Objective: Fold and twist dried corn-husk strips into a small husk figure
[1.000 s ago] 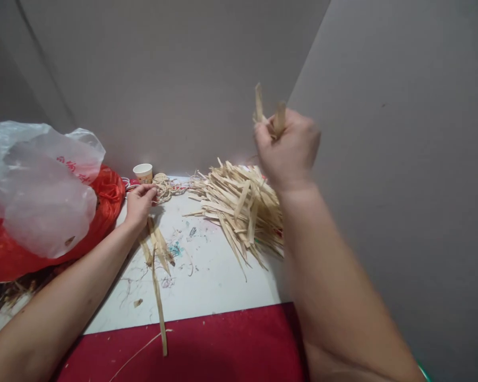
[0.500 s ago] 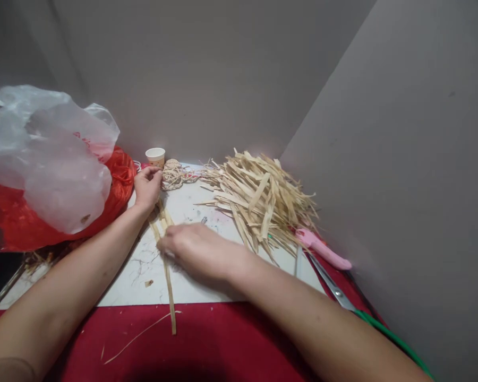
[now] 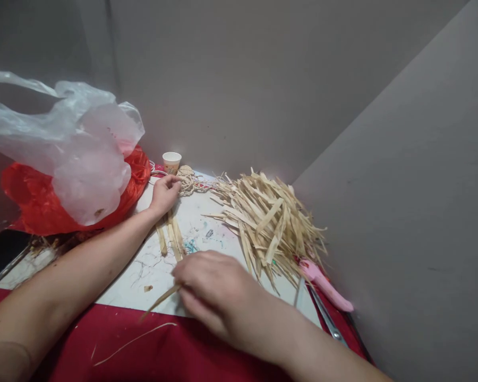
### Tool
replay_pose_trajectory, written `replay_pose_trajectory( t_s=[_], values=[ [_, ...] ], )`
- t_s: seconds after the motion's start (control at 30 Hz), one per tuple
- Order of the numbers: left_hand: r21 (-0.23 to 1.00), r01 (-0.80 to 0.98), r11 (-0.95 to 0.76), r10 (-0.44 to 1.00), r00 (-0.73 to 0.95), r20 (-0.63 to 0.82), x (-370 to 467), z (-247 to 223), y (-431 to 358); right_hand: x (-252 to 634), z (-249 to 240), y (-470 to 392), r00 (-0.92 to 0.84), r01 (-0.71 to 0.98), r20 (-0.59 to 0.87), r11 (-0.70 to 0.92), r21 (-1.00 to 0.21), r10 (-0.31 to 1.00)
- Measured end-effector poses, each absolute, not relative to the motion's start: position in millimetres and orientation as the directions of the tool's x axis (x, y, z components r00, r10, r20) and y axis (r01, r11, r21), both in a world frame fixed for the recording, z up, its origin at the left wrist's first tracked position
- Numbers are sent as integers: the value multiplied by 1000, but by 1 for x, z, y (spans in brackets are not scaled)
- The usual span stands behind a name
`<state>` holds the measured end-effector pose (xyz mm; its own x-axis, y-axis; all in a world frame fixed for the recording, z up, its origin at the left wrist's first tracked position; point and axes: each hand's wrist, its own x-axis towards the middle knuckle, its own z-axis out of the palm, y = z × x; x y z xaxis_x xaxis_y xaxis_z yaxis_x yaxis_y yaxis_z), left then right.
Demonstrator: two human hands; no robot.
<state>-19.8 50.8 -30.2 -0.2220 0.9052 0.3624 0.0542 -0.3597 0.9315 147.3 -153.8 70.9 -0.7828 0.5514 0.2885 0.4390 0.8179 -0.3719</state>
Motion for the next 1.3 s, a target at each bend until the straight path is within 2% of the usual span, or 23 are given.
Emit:
replay_pose_trajectory(
  t_s=[0.1, 0.17, 0.23, 0.3, 0.37, 0.43, 0.47, 0.57, 0.67, 0.8, 0.9, 1.0, 1.07, 1.2, 1.3],
  values=[
    [933, 53, -355, 908, -220, 357, -19, -30, 49, 181, 99, -143, -404, 614, 525, 647, -451, 749],
    [933, 57, -354, 908, -219, 358, -18, -29, 47, 209, 109, -125, -139, 755, 633, 495, -430, 761],
    [932, 62, -357, 906, -219, 361, -18, -28, 46, 233, 110, -103, -44, 873, 647, 344, -346, 762],
    [930, 67, -361, 904, -222, 366, -18, -26, 45, 244, 104, -86, -70, 964, 593, 208, -168, 802],
    [930, 69, -362, 902, -228, 368, -18, -26, 45, 236, 91, -80, -114, 984, 530, 169, -56, 841],
    [932, 67, -356, 903, -233, 361, -19, -26, 47, 212, 74, -84, -169, 968, 399, 228, -104, 901],
    [934, 62, -352, 904, -235, 356, -19, -27, 48, 196, 65, -87, -203, 960, 286, 248, -132, 937],
    [935, 53, -352, 905, -234, 354, -21, -30, 51, 154, 39, -96, -323, 945, -38, 320, -72, 946],
    [932, 62, -356, 903, -234, 360, -22, -32, 53, 135, 23, -98, -343, 938, -136, 346, -8, 929],
    [936, 30, -352, 910, -225, 349, -22, -28, 50, 136, 16, -102, -328, 945, -104, 325, -42, 939],
    [931, -16, -364, 913, -205, 354, -20, -14, 42, 137, 18, -116, -348, 925, -40, 336, -178, 937],
    [935, -102, -340, 929, -189, 317, -15, 8, 32, 134, 16, -135, -456, 821, 26, 432, -373, 889],
    [946, -143, -292, 947, -183, 264, -10, 26, 26, 129, 11, -147, -535, 729, 82, 508, -458, 841],
    [960, -180, -214, 970, -153, 188, 3, 64, 18, 119, -6, -165, -590, 583, 247, 617, -528, 769],
    [940, -285, -187, 977, -153, 148, 13, 88, 17, 108, -17, -172, -573, 492, 366, 665, -562, 733]
  ],
)
